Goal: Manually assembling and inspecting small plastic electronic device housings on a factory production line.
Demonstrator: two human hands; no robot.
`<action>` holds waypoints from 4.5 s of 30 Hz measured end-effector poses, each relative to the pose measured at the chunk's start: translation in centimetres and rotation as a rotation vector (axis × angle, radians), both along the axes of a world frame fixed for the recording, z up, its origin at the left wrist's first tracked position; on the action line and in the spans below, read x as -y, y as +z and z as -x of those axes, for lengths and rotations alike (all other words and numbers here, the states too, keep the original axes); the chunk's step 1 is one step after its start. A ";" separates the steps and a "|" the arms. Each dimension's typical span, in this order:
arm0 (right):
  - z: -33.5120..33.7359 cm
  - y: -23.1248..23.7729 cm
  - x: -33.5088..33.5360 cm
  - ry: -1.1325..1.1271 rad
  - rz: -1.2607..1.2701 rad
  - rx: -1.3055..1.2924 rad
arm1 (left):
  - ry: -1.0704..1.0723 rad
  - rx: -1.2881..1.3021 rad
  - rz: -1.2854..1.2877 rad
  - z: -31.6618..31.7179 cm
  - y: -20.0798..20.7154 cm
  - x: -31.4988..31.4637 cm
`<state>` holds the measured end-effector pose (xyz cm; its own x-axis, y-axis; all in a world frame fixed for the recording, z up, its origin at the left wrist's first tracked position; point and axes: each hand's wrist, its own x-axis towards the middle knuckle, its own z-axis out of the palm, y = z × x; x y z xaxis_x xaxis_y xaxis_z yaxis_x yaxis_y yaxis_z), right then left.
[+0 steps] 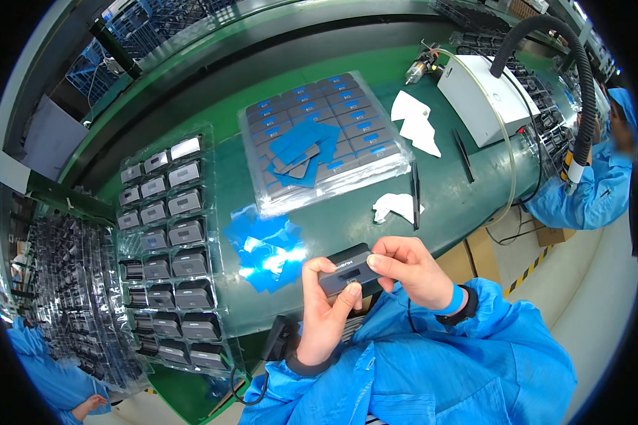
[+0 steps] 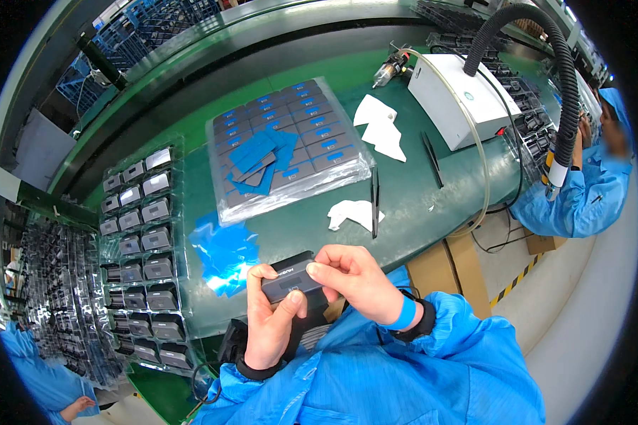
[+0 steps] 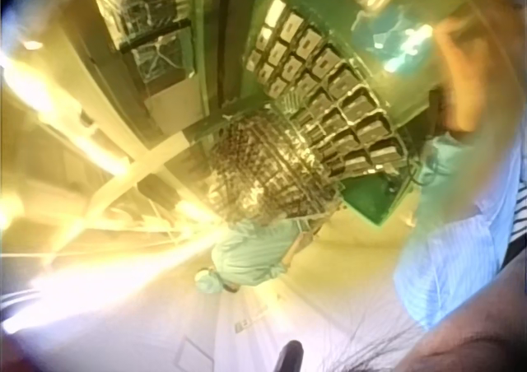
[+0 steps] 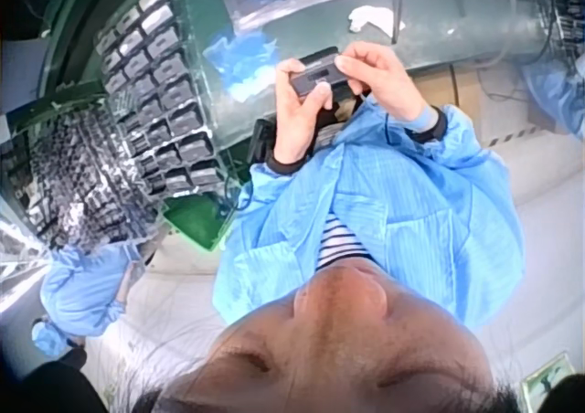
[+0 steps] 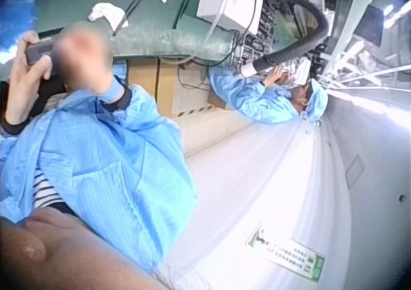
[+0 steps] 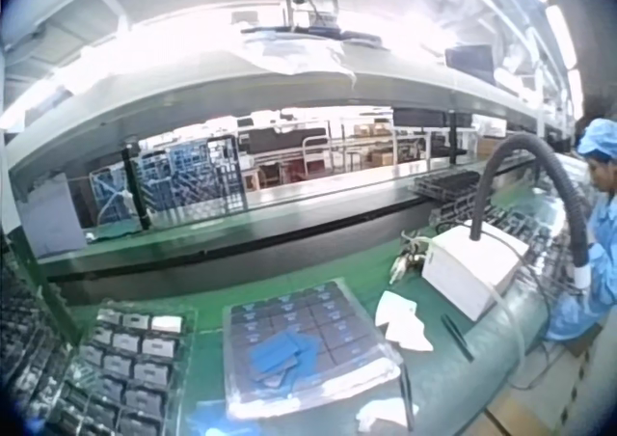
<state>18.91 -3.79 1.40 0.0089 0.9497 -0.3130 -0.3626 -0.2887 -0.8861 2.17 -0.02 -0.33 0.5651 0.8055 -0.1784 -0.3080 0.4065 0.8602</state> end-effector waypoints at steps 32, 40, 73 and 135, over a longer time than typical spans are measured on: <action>1.4 -0.6 0.8 -0.066 0.000 0.153 | 0.026 0.068 0.125 0.0 0.1 -0.7; 2.1 -1.5 0.4 -0.161 -0.048 0.201 | -0.019 -0.019 0.030 0.0 0.2 -1.1; 2.8 -1.5 0.1 0.025 -0.088 -0.017 | 0.092 0.018 -0.115 1.5 -0.2 0.7; 1.9 -1.2 -0.3 0.071 -0.167 0.027 | 0.201 -0.346 -0.500 2.0 1.5 1.0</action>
<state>16.98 -3.48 0.22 -0.0535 0.9870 -0.1516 -0.3219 -0.1608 -0.9330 0.18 -1.07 1.17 0.3717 0.9227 0.1017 -0.0069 -0.1068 0.9943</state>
